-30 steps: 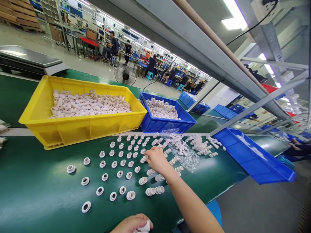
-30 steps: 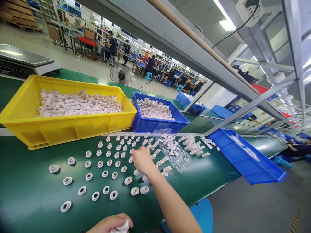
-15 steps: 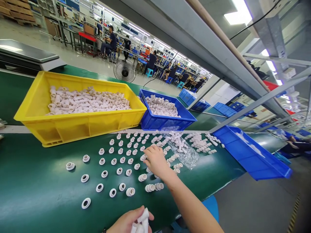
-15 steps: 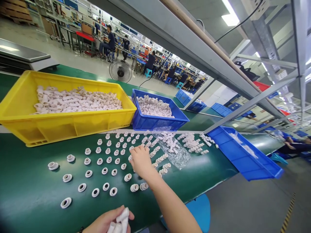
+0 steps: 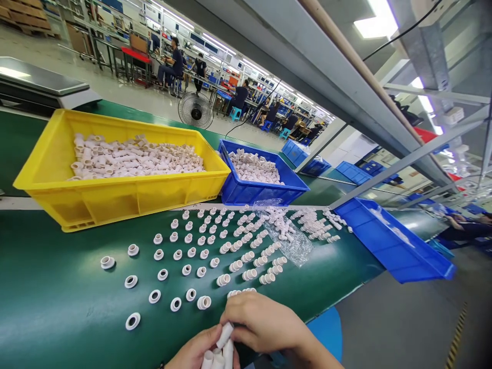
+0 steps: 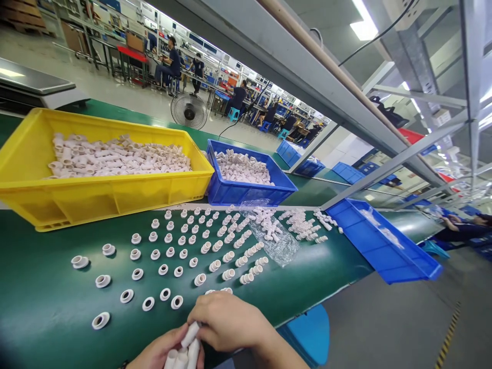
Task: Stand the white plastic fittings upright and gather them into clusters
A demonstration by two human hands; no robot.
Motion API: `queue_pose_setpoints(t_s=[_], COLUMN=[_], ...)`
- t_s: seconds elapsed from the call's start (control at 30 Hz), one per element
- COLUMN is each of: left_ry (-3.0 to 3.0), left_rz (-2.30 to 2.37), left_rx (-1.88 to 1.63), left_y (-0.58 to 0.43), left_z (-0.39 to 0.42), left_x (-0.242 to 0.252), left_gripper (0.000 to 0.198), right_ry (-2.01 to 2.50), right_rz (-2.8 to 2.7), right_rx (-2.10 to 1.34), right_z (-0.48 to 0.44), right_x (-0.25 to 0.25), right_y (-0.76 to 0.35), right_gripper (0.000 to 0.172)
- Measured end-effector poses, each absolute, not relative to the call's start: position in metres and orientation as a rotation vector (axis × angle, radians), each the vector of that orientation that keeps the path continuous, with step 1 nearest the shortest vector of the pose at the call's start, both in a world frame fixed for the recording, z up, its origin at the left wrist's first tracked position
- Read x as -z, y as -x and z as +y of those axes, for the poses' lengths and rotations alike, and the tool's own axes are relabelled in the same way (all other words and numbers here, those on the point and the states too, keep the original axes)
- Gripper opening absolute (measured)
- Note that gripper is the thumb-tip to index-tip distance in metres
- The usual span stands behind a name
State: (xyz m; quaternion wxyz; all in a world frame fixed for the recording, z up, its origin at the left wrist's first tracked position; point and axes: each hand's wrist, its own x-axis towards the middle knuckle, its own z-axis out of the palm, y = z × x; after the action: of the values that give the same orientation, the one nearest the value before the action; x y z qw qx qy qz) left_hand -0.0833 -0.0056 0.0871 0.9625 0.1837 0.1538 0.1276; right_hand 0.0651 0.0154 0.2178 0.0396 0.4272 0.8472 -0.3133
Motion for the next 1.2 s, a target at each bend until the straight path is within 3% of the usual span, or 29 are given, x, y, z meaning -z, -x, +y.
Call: queue_pose_setpoints(t_s=[0.1,0.23,0.37,0.6,0.93,1.07,1.2], left_ry=[-0.296,-0.359,-0.361,-0.502,-0.519,-0.516,-0.482], left_rz=[0.309,0.353,0.437,0.493,0.444,0.464,0.471], left_rx=[-0.253,-0.218,-0.154,-0.167,-0.137,-0.131,-0.117], left_y=[0.082,0.078,0.075,0.081,0.079,0.078,0.08], left_z=[-0.006,-0.007,-0.007,-0.002,0.001,0.001,-0.001], left_x=[-0.081,-0.064,-0.055,-0.077,-0.067,-0.071,-0.08], left_gripper=[0.049,0.045,0.046,0.035,0.041,0.04,0.043], right_ry=[-1.541,-1.997,-1.976,-1.831,-1.768,-1.823,-1.882], right_rz=[2.677,2.665,2.353,2.253,2.233,2.266,2.408], right_rx=[0.857,0.294,-0.086,-0.087,-0.039,-0.077,-0.072], right_z=[0.031,0.077,0.128,0.159,0.168,0.161,0.126], right_x=[-0.225,-0.222,-0.205,-0.188,-0.173,-0.182,-0.207], right_y=[-0.074,-0.088,-0.093,-0.089,-0.086,-0.084,-0.077], right_gripper=[0.022,0.02,0.016,0.013,0.012,0.01,0.019])
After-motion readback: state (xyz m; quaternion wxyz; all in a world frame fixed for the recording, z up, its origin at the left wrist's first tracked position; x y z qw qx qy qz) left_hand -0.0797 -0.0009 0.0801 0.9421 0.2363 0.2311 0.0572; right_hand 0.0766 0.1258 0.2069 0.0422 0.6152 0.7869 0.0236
